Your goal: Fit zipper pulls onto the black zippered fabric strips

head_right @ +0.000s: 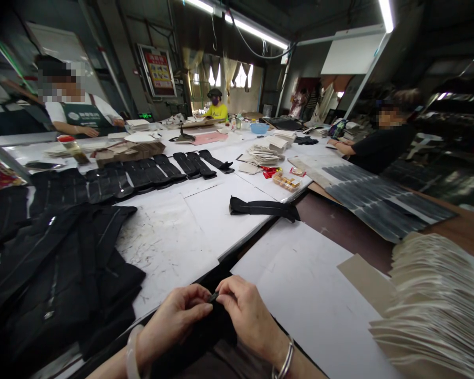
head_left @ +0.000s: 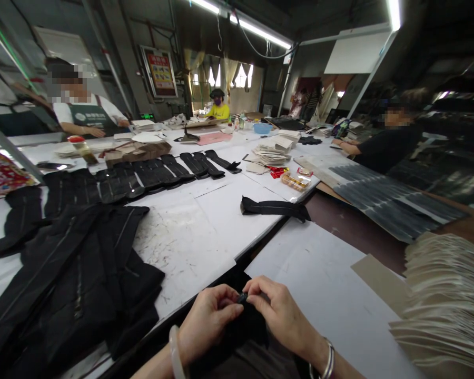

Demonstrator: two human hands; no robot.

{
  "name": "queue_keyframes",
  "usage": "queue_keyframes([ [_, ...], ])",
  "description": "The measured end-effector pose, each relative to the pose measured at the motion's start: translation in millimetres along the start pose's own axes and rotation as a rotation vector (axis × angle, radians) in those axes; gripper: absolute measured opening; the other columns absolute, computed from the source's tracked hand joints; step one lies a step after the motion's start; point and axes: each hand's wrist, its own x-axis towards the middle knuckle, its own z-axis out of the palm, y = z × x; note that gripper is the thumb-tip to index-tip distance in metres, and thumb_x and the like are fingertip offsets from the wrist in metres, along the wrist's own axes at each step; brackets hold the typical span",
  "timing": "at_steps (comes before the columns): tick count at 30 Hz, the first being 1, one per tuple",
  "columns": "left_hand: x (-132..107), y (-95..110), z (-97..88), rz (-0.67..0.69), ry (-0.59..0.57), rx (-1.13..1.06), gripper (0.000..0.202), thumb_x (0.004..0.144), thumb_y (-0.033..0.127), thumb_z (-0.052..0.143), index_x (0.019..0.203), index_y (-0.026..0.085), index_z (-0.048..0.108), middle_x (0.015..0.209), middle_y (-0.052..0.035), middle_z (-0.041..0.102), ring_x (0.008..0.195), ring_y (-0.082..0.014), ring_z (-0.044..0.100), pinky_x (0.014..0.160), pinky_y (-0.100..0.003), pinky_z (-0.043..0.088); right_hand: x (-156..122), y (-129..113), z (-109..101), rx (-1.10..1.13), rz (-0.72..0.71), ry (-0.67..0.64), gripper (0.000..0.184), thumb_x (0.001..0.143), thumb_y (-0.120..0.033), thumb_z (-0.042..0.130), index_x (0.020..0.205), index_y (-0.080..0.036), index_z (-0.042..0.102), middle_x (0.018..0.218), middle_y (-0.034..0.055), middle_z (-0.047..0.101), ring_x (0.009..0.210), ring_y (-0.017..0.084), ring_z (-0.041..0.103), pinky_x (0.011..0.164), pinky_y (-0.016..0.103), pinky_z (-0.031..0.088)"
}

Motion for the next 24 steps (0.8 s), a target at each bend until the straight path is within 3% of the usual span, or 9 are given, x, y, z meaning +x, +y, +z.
queue_keyframes([
  [2,0,0,2.9,-0.037,-0.025,-0.038,0.024,0.07,0.038,0.067,0.076,0.017,0.056,0.046,0.0114,0.045,0.029,-0.0052,0.035,0.031,-0.018,0.023,2,-3,-2,0.036,0.043,-0.021,0.012,0.085,-0.012,0.056,0.078,-0.02,0.06,0.088,0.0009,0.068,0.083,0.017,0.063,0.079,0.029,0.046],
  [4,-1,0,5.4,-0.04,-0.041,-0.042,0.024,0.071,0.038,0.066,0.075,0.018,0.053,0.043,0.0117,0.046,0.026,-0.006,0.039,0.029,-0.016,0.022,4,-5,-4,0.065,0.079,-0.058,0.01,0.083,-0.012,0.057,0.077,-0.019,0.061,0.086,0.0012,0.068,0.081,0.017,0.062,0.076,0.029,0.045],
  [6,-1,1,7.5,-0.046,-0.042,-0.041,0.023,0.072,0.038,0.065,0.077,0.018,0.053,0.042,0.0101,0.049,0.03,-0.0087,0.049,0.029,-0.015,0.025,6,-7,-7,0.09,0.116,-0.1,0.009,0.081,-0.013,0.057,0.075,-0.018,0.061,0.083,0.0012,0.068,0.078,0.017,0.06,0.073,0.028,0.044],
  [10,-3,5,10.3,-0.084,-0.039,-0.079,0.024,0.07,0.035,0.067,0.08,0.017,0.055,0.05,0.0071,0.056,0.047,-0.0133,0.064,0.039,-0.016,0.043,12,-6,-10,0.135,0.173,-0.161,0.007,0.076,-0.014,0.058,0.074,-0.017,0.064,0.075,0.0003,0.065,0.072,0.015,0.056,0.068,0.027,0.041],
  [17,-6,5,12.0,-0.074,-0.024,-0.125,0.023,0.07,0.033,0.071,0.077,0.015,0.057,0.053,0.0045,0.06,0.053,-0.0145,0.067,0.045,-0.018,0.045,19,4,-7,0.275,0.28,-0.223,0.005,0.067,-0.014,0.06,0.068,-0.015,0.065,0.064,-0.0014,0.06,0.062,0.012,0.048,0.058,0.024,0.035],
  [21,-6,7,7.0,-0.053,-0.001,-0.201,0.029,0.067,0.034,0.078,0.074,0.015,0.057,0.056,0.0034,0.062,0.057,-0.015,0.068,0.049,-0.019,0.047,20,0,-3,0.352,0.264,-0.161,0.002,0.067,-0.017,0.064,0.068,-0.016,0.063,0.067,-0.0007,0.062,0.065,0.013,0.052,0.062,0.025,0.039],
  [24,-9,13,-1.3,-0.049,0.041,-0.254,0.038,0.061,0.041,0.084,0.075,0.015,0.059,0.058,0.0016,0.067,0.061,-0.0165,0.071,0.055,-0.021,0.05,16,-4,3,0.362,0.193,-0.02,0.009,0.068,-0.019,0.068,0.072,-0.018,0.061,0.085,0.0034,0.069,0.083,0.019,0.06,0.078,0.031,0.044],
])
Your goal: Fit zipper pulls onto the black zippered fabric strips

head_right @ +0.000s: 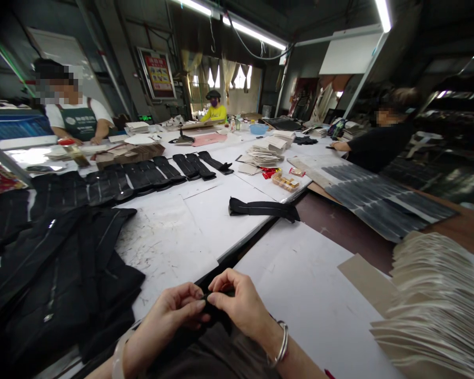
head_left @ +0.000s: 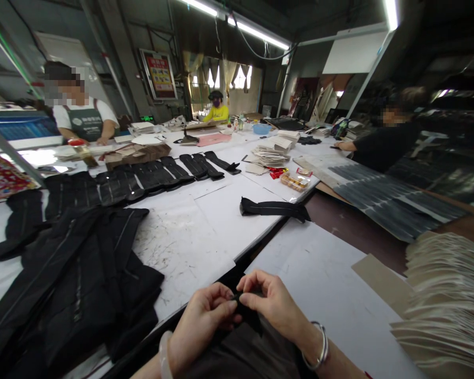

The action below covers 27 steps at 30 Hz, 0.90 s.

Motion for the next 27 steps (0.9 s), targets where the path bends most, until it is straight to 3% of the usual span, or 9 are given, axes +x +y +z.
queue_keyframes([
  [4,-5,12,-9.6,0.014,0.046,-0.009,0.048,0.057,0.049,0.087,0.083,0.014,0.067,0.067,-0.003,0.073,0.067,-0.0194,0.073,0.06,-0.024,0.052,-11,8,13,-0.048,-0.131,0.152,0.007,0.075,-0.021,0.066,0.078,-0.02,0.06,0.107,0.0067,0.069,0.103,0.024,0.061,0.095,0.036,0.042],
  [10,-8,19,-20.2,0.011,0.095,0.064,0.046,0.06,0.054,0.083,0.079,0.013,0.072,0.067,-0.0048,0.074,0.064,-0.02,0.073,0.057,-0.023,0.051,-17,22,33,-0.197,-0.266,0.303,0.012,0.089,-0.027,0.058,0.079,-0.02,0.06,0.107,0.0075,0.067,0.103,0.023,0.062,0.091,0.031,0.046],
  [16,-12,23,-24.5,0.041,0.153,0.11,0.043,0.06,0.051,0.083,0.076,0.013,0.072,0.061,-0.0031,0.071,0.057,-0.0202,0.071,0.052,-0.024,0.05,-13,23,42,-0.251,-0.354,0.331,0.015,0.094,-0.025,0.051,0.081,-0.021,0.057,0.094,0.0056,0.066,0.09,0.019,0.063,0.081,0.027,0.049],
  [22,-18,33,-22.9,0.067,0.167,0.143,0.041,0.06,0.051,0.082,0.073,0.013,0.072,0.058,-0.003,0.07,0.056,-0.02,0.07,0.051,-0.024,0.05,-13,19,44,-0.311,-0.429,0.34,0.008,0.09,-0.023,0.057,0.083,-0.021,0.058,0.103,0.0075,0.066,0.098,0.021,0.063,0.086,0.03,0.05],
  [27,-17,31,-21.3,0.112,0.165,0.171,0.035,0.062,0.045,0.081,0.069,0.013,0.07,0.051,-0.0007,0.066,0.049,-0.0163,0.065,0.047,-0.021,0.046,-12,16,48,-0.303,-0.436,0.347,0.016,0.093,-0.021,0.052,0.077,-0.021,0.056,0.09,0.005,0.066,0.083,0.018,0.063,0.074,0.026,0.05],
])
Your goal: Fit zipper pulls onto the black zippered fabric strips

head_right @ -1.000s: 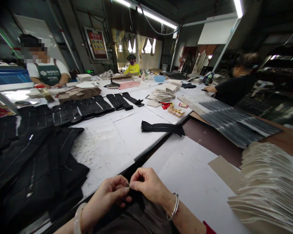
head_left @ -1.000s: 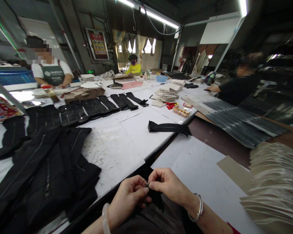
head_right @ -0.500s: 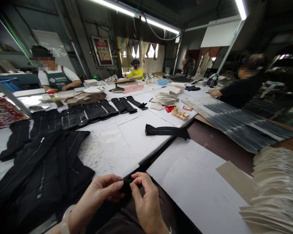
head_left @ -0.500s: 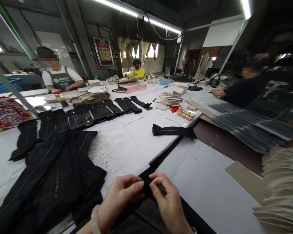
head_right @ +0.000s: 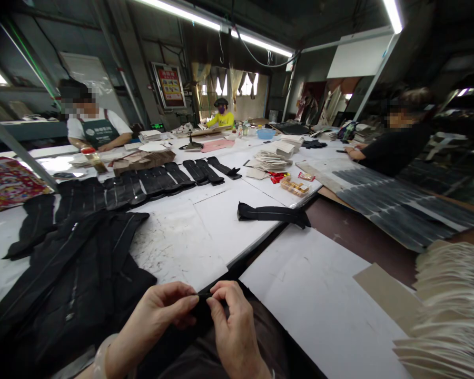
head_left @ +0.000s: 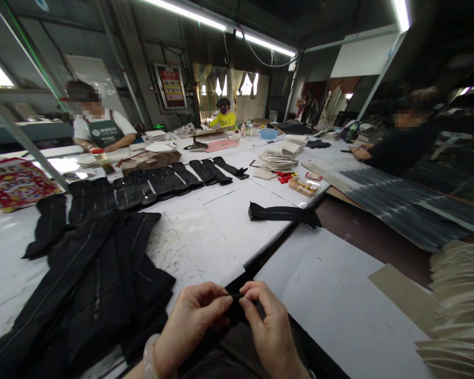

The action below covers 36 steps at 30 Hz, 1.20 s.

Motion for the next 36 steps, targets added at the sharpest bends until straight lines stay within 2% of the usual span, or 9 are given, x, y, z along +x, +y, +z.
queue_keyframes([
  [9,-3,3,2.2,0.098,0.064,0.115,0.022,0.067,0.035,0.074,0.063,0.015,0.066,0.047,0.0011,0.062,0.045,-0.0141,0.06,0.047,-0.021,0.043,7,-3,6,0.071,0.05,0.001,0.014,0.088,-0.02,0.057,0.074,-0.021,0.055,0.082,0.0028,0.064,0.077,0.017,0.062,0.071,0.025,0.049],
  [17,0,3,-2.4,0.125,0.081,0.217,0.022,0.071,0.036,0.069,0.064,0.015,0.066,0.049,-0.001,0.064,0.047,-0.0157,0.061,0.048,-0.022,0.042,2,6,3,0.069,0.1,0.039,0.011,0.087,-0.022,0.059,0.076,-0.02,0.059,0.092,0.005,0.068,0.088,0.019,0.064,0.079,0.027,0.049],
  [24,-3,8,-1.2,0.118,0.058,0.25,0.023,0.072,0.038,0.066,0.063,0.017,0.064,0.049,0.001,0.06,0.047,-0.0154,0.059,0.048,-0.022,0.041,4,3,0,0.067,0.098,0.018,0.014,0.089,-0.023,0.056,0.075,-0.02,0.057,0.08,0.0034,0.065,0.073,0.017,0.061,0.068,0.025,0.049],
  [27,-4,18,-3.1,0.22,0.033,0.455,0.02,0.077,0.035,0.063,0.072,0.018,0.072,0.057,0.0005,0.065,0.048,-0.0136,0.055,0.049,-0.022,0.039,4,1,-1,0.063,0.091,0.014,0.015,0.089,-0.022,0.055,0.074,-0.02,0.055,0.079,0.003,0.064,0.072,0.017,0.061,0.068,0.025,0.048],
  [30,-3,31,-3.8,0.347,-0.014,0.784,0.018,0.077,0.034,0.069,0.089,0.024,0.078,0.073,-0.0012,0.075,0.059,-0.0167,0.06,0.059,-0.025,0.041,3,-2,-2,0.059,0.083,0.001,0.015,0.089,-0.021,0.055,0.074,-0.02,0.055,0.079,0.0025,0.064,0.072,0.016,0.06,0.068,0.025,0.048],
  [33,-1,43,-0.3,0.465,-0.112,1.032,0.011,0.08,0.026,0.067,0.081,0.023,0.077,0.075,-0.0045,0.075,0.076,-0.0233,0.064,0.068,-0.029,0.041,2,-4,-2,0.075,0.073,-0.011,0.015,0.088,-0.02,0.055,0.073,-0.02,0.055,0.078,0.0021,0.064,0.071,0.016,0.06,0.068,0.025,0.047],
  [36,2,55,5.5,0.553,-0.189,1.143,0.015,0.083,0.02,0.06,0.076,0.019,0.073,0.072,-0.0065,0.072,0.074,-0.0234,0.063,0.067,-0.03,0.041,5,-6,-7,0.21,0.132,0.036,0.012,0.087,-0.023,0.059,0.076,-0.021,0.054,0.078,0.0022,0.065,0.073,0.017,0.061,0.069,0.026,0.049],
])
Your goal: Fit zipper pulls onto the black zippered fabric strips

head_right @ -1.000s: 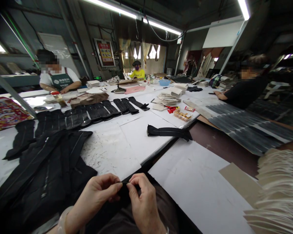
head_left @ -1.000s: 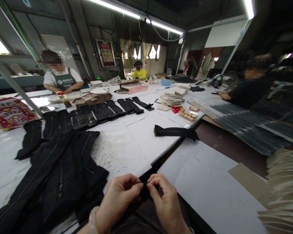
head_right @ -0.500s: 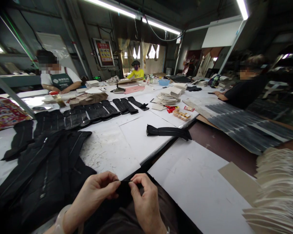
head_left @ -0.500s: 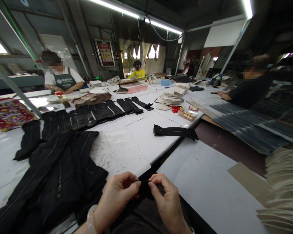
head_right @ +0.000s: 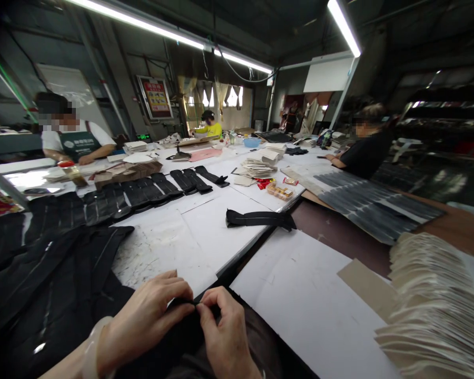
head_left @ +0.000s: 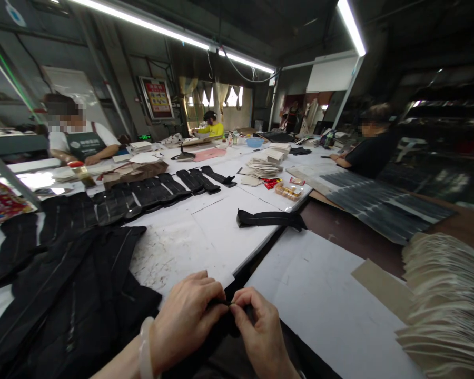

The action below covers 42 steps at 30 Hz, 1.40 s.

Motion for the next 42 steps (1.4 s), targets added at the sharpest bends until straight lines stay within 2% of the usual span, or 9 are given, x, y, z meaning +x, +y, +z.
queue_keyframes([
  [2,6,4,-7.6,0.063,0.017,0.0,0.016,0.084,0.021,0.058,0.075,0.019,0.07,0.07,-0.006,0.069,0.07,-0.022,0.062,0.066,-0.03,0.041,4,-4,-6,0.223,0.051,0.043,0.019,0.083,-0.033,0.069,0.087,-0.023,0.053,0.084,0.0034,0.068,0.078,0.019,0.064,0.072,0.029,0.052],
  [7,17,12,-33.1,0.157,0.197,-0.205,0.019,0.086,0.032,0.059,0.073,0.02,0.068,0.067,-0.0021,0.065,0.065,-0.0179,0.058,0.062,-0.027,0.041,12,-11,-16,0.534,0.015,-0.032,0.082,0.061,-0.055,0.085,0.127,-0.025,0.048,0.117,0.0122,0.067,0.101,0.028,0.064,0.084,0.038,0.053],
  [11,20,3,-43.0,0.061,0.291,-0.567,0.022,0.087,0.039,0.061,0.078,0.02,0.066,0.068,0.0007,0.062,0.065,-0.016,0.056,0.063,-0.026,0.043,12,-8,-19,0.26,0.097,-0.066,0.031,0.076,-0.046,0.075,0.084,-0.018,0.066,0.071,-0.0002,0.061,0.068,0.017,0.055,0.062,0.026,0.045],
  [14,19,-16,-35.4,-0.002,0.347,-0.676,0.019,0.085,0.039,0.064,0.084,0.02,0.065,0.074,0.0006,0.064,0.072,-0.0173,0.057,0.069,-0.028,0.045,16,-9,-31,0.004,0.141,-0.043,0.028,0.082,-0.037,0.066,0.066,-0.016,0.057,0.058,-0.0045,0.047,0.057,0.011,0.042,0.053,0.023,0.033],
  [20,10,-52,7.9,-0.052,0.288,-0.422,0.057,0.075,0.034,0.077,0.127,0.031,0.055,0.111,-0.0027,0.071,0.104,-0.0265,0.061,0.098,-0.043,0.04,19,-13,-51,-0.29,0.256,-0.321,0.015,0.08,-0.021,0.059,0.066,-0.016,0.059,0.062,-0.0026,0.057,0.06,0.012,0.05,0.056,0.022,0.034],
  [24,5,-52,27.9,0.001,0.232,-0.347,0.047,0.073,0.032,0.08,0.116,0.03,0.061,0.129,-0.0052,0.065,0.122,-0.0302,0.053,0.104,-0.046,0.038,14,-9,-47,-0.398,0.262,-0.405,0.014,0.079,-0.021,0.061,0.066,-0.016,0.06,0.065,-0.0002,0.063,0.063,0.015,0.055,0.057,0.023,0.035],
  [31,10,-45,32.1,0.09,0.139,-0.426,0.005,0.086,0.021,0.062,0.088,0.023,0.058,0.125,-0.0076,0.065,0.104,-0.0224,0.064,0.088,-0.033,0.047,9,0,-44,-0.426,0.27,-0.42,0.012,0.079,-0.02,0.061,0.067,-0.017,0.062,0.065,-0.0006,0.065,0.063,0.015,0.058,0.058,0.023,0.036],
  [38,11,-42,39.9,0.055,0.115,-0.511,0.004,0.089,0.02,0.054,0.085,0.022,0.055,0.121,-0.0069,0.067,0.104,-0.021,0.064,0.089,-0.032,0.046,2,5,-46,-0.369,0.321,-0.438,0.012,0.079,-0.02,0.062,0.067,-0.017,0.06,0.065,-0.0018,0.062,0.064,0.014,0.057,0.057,0.022,0.036],
  [42,11,-40,44.4,0.038,0.131,-0.515,0.004,0.089,0.021,0.053,0.086,0.022,0.055,0.118,-0.0062,0.067,0.096,-0.0194,0.064,0.085,-0.031,0.047,1,9,-45,-0.244,0.328,-0.433,0.008,0.082,-0.021,0.061,0.084,-0.019,0.067,0.074,-0.0017,0.067,0.069,0.015,0.058,0.061,0.022,0.039],
])
